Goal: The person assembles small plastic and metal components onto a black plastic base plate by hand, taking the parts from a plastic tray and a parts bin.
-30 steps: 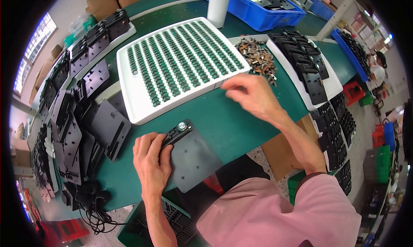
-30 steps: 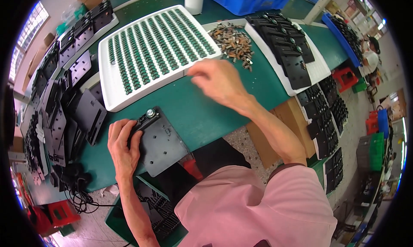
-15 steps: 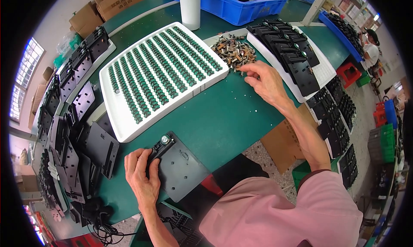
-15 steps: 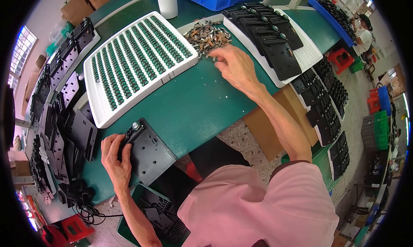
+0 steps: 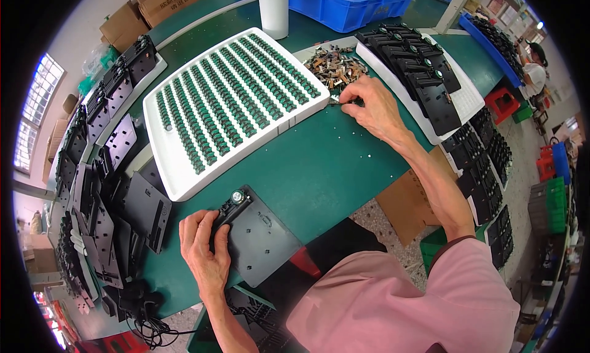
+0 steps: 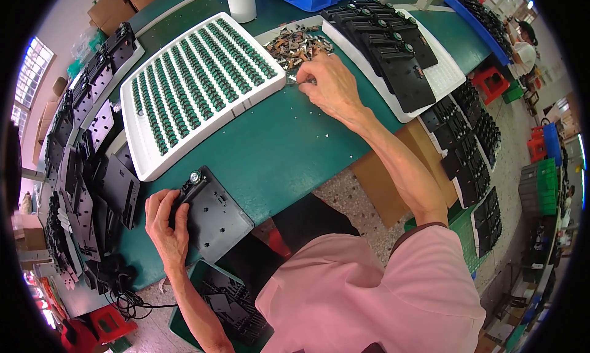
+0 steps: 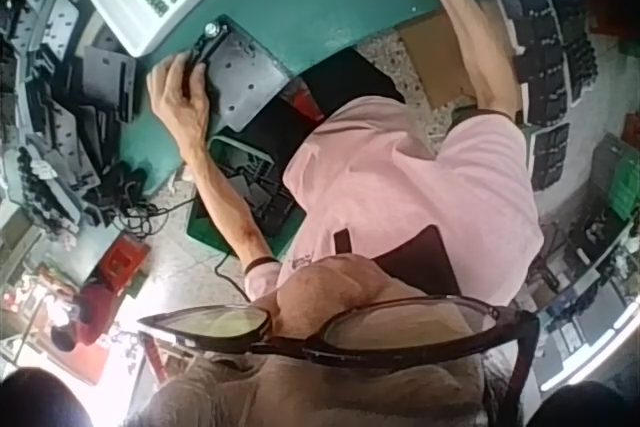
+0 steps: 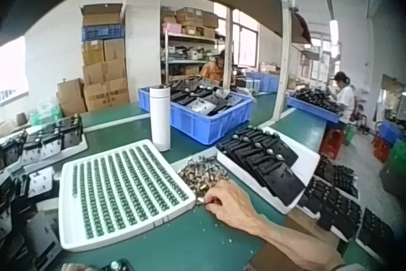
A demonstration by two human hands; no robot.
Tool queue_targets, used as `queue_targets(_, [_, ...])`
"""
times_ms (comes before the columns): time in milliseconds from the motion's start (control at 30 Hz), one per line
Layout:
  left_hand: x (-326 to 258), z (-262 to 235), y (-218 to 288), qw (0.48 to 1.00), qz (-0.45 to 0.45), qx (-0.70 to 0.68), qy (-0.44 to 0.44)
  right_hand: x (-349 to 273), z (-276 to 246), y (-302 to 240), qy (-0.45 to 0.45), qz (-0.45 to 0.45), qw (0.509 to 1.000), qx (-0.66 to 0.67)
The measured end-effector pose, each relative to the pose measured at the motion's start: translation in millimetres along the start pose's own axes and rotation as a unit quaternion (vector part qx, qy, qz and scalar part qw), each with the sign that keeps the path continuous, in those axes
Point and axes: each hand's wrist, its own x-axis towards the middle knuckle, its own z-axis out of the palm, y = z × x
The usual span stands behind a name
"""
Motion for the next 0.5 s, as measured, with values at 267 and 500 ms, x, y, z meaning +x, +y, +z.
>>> queue_targets(267, [-0.5,0.5,1.0,1.000,-0.004,-0.002,0.002,2.1,8.3,-7.6,0.030,-0.018,0.999,0.000])
queue_targets(500, [0.1,0.0,2.0,1.000,-0.009,-0.005,-0.003,-7.3,0.1,-3.8,0.004,-0.010,0.999,-0.031])
